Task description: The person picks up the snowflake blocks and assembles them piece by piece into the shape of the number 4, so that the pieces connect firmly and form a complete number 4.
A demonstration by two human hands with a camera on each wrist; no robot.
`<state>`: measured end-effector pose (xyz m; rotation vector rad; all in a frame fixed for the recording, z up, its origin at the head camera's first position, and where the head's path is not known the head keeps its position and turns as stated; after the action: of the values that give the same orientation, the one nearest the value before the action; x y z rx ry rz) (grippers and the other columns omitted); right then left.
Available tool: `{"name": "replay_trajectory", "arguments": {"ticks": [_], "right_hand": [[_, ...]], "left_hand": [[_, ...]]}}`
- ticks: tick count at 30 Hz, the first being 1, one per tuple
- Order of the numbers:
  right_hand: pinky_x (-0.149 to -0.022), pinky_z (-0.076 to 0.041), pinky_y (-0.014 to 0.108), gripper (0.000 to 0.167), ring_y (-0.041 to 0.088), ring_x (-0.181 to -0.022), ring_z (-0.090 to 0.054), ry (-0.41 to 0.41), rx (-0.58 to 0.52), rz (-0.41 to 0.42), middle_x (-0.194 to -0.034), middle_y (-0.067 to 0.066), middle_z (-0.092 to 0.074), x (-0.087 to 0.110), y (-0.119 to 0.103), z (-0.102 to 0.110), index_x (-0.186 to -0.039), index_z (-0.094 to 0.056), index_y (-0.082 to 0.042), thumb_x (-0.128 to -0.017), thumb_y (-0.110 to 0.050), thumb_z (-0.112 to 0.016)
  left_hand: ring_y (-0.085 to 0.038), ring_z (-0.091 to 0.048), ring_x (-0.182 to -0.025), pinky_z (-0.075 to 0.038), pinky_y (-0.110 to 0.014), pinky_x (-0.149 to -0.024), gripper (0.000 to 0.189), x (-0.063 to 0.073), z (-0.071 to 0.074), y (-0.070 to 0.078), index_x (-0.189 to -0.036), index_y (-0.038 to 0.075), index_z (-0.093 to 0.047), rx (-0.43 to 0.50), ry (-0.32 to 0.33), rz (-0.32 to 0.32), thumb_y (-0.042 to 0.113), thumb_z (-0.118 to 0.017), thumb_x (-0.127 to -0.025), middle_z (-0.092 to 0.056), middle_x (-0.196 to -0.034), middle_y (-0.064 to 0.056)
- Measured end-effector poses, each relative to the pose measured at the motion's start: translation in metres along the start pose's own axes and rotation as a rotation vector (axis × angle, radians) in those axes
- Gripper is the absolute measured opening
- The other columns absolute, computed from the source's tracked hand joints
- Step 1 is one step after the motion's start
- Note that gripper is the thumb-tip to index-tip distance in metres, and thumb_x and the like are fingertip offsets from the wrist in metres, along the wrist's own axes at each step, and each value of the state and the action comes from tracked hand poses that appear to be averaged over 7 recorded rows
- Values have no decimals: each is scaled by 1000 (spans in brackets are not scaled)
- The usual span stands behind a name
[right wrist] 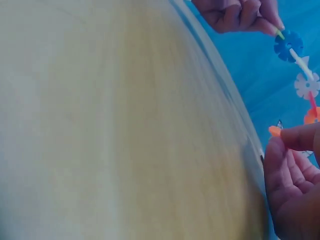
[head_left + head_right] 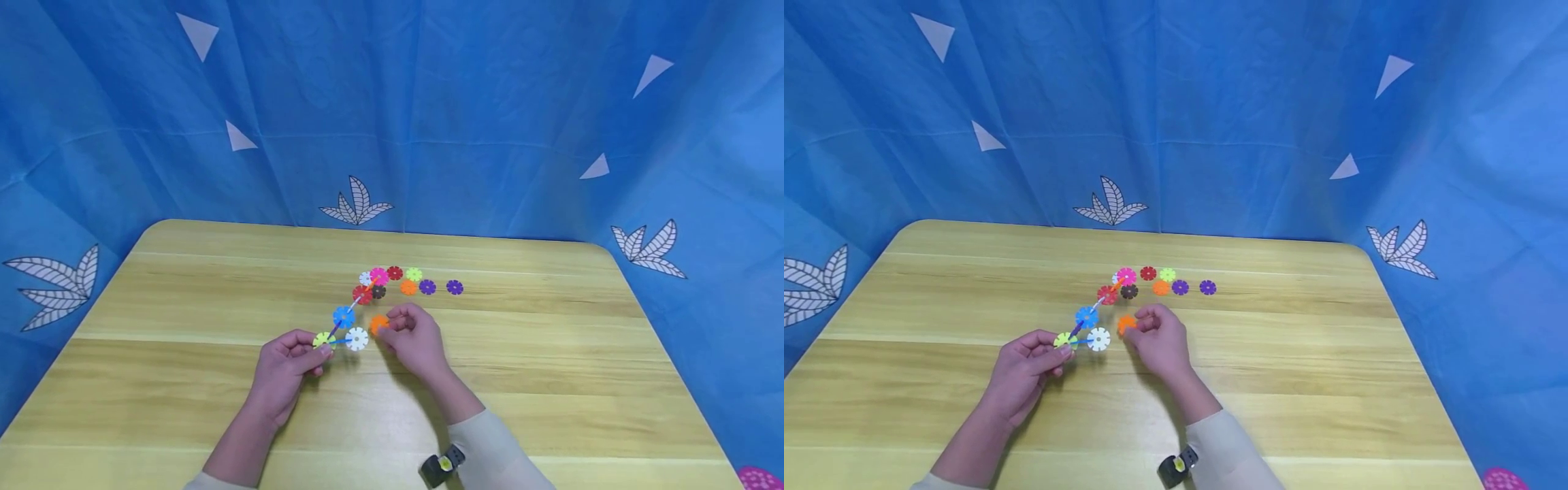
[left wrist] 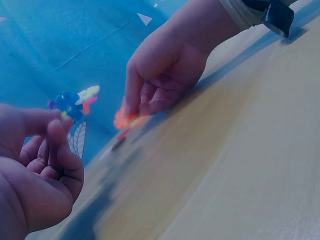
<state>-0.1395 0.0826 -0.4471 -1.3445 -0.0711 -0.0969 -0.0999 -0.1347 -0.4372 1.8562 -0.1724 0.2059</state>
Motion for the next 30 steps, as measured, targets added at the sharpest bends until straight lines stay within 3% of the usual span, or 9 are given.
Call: {"name": "replay_trajectory", "arguments": {"ticks": [15, 30], "right_hand": [[-74, -61, 42, 19, 31, -77, -68, -2, -252, -11, -86, 17, -63, 27, -9, 14, -100, -62, 7, -84, 10, -72], [-76, -60, 40, 16, 36, -80, -69, -116, -260, 1, -87, 20, -67, 35, -1, 26, -97, -64, 8, -84, 10, -72]], "left_hand": [[-15, -59, -60, -56, -26, -63, 15, 0, -7, 2, -92, -7, -63, -10, -10, 27, -11, -72, -82, -68, -76, -13], [-17, -59, -62, -54, -24, -62, 12, 0, -12, 0, -89, -1, -65, -35, -35, 35, -9, -72, -84, -70, -81, -17]]}}
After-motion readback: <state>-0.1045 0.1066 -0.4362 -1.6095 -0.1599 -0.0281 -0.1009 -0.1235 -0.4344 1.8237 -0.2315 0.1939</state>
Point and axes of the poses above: each hand's wrist, its own x-axis away from the middle knuckle, its own z-axis out of the back of the hand, y = z × x, the point moved 1 cm from there along -x, towards the middle knuckle
